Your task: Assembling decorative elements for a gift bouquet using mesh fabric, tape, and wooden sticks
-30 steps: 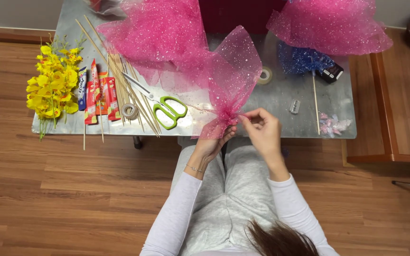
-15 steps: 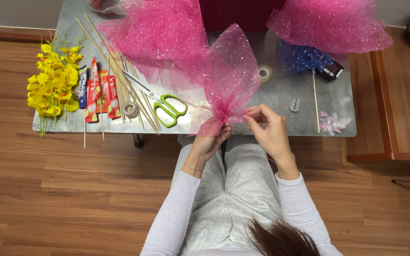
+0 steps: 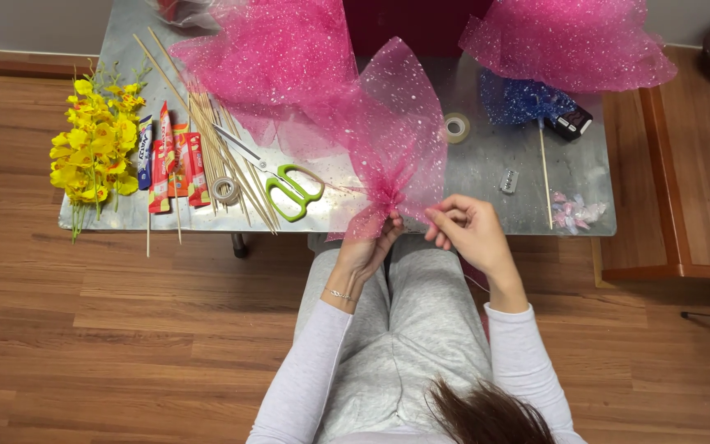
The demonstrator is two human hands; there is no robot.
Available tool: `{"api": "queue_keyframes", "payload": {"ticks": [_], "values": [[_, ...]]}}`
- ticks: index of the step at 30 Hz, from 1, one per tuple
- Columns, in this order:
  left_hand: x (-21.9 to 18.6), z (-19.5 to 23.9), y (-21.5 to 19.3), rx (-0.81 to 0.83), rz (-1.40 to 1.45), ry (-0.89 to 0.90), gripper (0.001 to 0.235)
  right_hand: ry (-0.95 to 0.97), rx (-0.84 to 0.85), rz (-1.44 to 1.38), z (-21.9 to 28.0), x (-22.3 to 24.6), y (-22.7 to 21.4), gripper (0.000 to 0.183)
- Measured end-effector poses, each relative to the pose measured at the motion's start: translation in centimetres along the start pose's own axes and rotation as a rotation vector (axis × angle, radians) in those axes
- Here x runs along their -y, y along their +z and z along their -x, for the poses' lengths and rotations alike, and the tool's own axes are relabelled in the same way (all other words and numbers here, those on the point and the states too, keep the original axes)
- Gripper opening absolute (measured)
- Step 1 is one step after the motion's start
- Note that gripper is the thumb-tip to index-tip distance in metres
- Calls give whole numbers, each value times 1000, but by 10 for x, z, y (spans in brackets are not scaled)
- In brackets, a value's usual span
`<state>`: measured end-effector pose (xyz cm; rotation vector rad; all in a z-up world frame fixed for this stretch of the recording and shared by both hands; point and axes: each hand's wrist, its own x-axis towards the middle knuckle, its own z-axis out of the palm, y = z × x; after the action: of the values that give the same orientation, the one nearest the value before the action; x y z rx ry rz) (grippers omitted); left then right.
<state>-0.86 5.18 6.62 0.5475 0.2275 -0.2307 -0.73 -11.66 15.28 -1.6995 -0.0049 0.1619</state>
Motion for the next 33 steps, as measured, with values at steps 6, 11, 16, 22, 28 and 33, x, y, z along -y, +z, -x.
{"api": "queue_keyframes", "payload": {"ticks": [6,11,16,22,28,33], "values": [[-1,6,2,13,28,-43,8,44,230,152,-11,3,-27,10],[5,4,-24,61,-97,-148,10,-385,-23,287,-66,18,-54,40],[-7,13,-28,186,-236,-251,11,-312,278,401,-118,81,-28,74],[-22,16,-42,122,-234,-338,9,-287,578,496,-155,81,-10,12],[-33,23,-59,134,-93,-333,11,-341,546,362,-167,76,7,18],[-46,24,-89,164,-36,-269,15,-415,524,315,-181,84,44,25]]}}
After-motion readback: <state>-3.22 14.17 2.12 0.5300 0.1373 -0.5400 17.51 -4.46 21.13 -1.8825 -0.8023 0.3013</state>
